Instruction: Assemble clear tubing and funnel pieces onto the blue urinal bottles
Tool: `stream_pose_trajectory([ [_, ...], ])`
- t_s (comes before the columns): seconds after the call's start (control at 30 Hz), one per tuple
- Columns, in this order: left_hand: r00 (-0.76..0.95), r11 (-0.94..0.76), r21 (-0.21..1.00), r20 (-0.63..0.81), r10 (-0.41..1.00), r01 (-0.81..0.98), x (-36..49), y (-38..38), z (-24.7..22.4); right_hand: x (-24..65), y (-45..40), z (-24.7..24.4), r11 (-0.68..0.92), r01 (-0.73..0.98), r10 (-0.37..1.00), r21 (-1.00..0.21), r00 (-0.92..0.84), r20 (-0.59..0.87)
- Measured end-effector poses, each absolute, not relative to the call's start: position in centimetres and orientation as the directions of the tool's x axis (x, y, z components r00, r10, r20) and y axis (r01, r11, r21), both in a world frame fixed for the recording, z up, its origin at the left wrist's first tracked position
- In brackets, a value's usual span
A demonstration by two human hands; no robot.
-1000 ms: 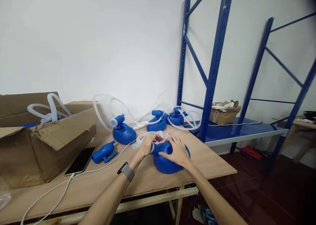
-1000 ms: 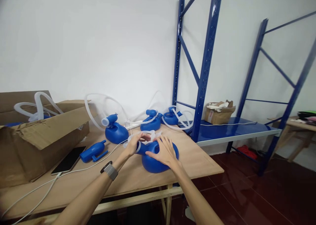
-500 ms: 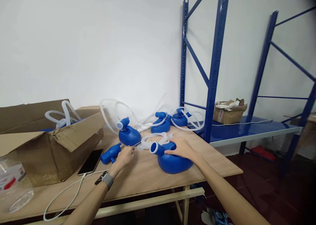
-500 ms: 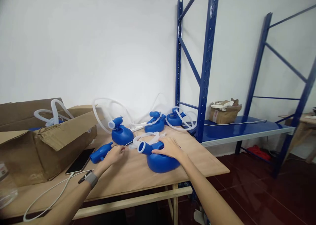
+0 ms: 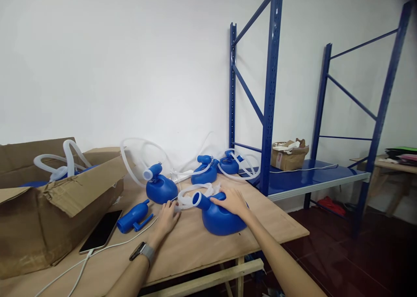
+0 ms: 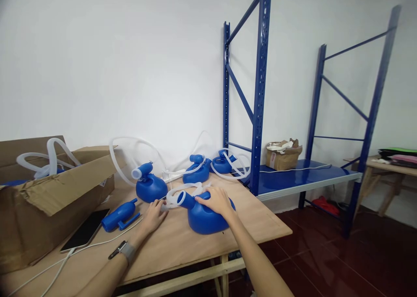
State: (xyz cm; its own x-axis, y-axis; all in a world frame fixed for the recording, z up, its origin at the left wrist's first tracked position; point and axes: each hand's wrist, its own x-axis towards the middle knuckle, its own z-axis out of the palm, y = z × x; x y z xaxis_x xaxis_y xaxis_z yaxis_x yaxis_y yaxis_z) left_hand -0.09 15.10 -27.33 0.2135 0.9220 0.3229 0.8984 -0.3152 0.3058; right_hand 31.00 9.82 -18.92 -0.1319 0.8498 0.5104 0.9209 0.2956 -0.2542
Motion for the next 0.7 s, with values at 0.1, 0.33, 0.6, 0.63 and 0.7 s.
stream_pose_trajectory([
  [0.1,0.179,-0.295,0.335,0.337,0.924,0.895,-0.4,15.3,-28.0,31.1,10.4,-19.2,0.281,0.927,0.843,-0.249,-0.114,0.526],
  [0.33,0.123,-0.265,0.405,0.344,0.931,0.875,-0.6,15.7,-28.4,31.0,10.4,-19.2,0.253,0.938,0.845,-0.236,-0.096,0.526],
  [0.6,0.012,-0.315,0.546,0.487,0.873,0.777,-0.7,14.9,-27.3,31.0,10.4,-19.1,0.237,0.946,0.851,-0.220,-0.093,0.517],
  [0.63,-0.020,-0.324,0.561,0.520,0.854,0.762,-0.7,14.7,-27.1,31.0,10.5,-19.1,0.237,0.945,0.852,-0.226,-0.090,0.515],
  [0.7,-0.093,-0.333,0.587,0.577,0.811,0.738,-0.7,14.4,-26.6,31.0,10.6,-19.2,0.233,0.943,0.854,-0.237,-0.082,0.514],
])
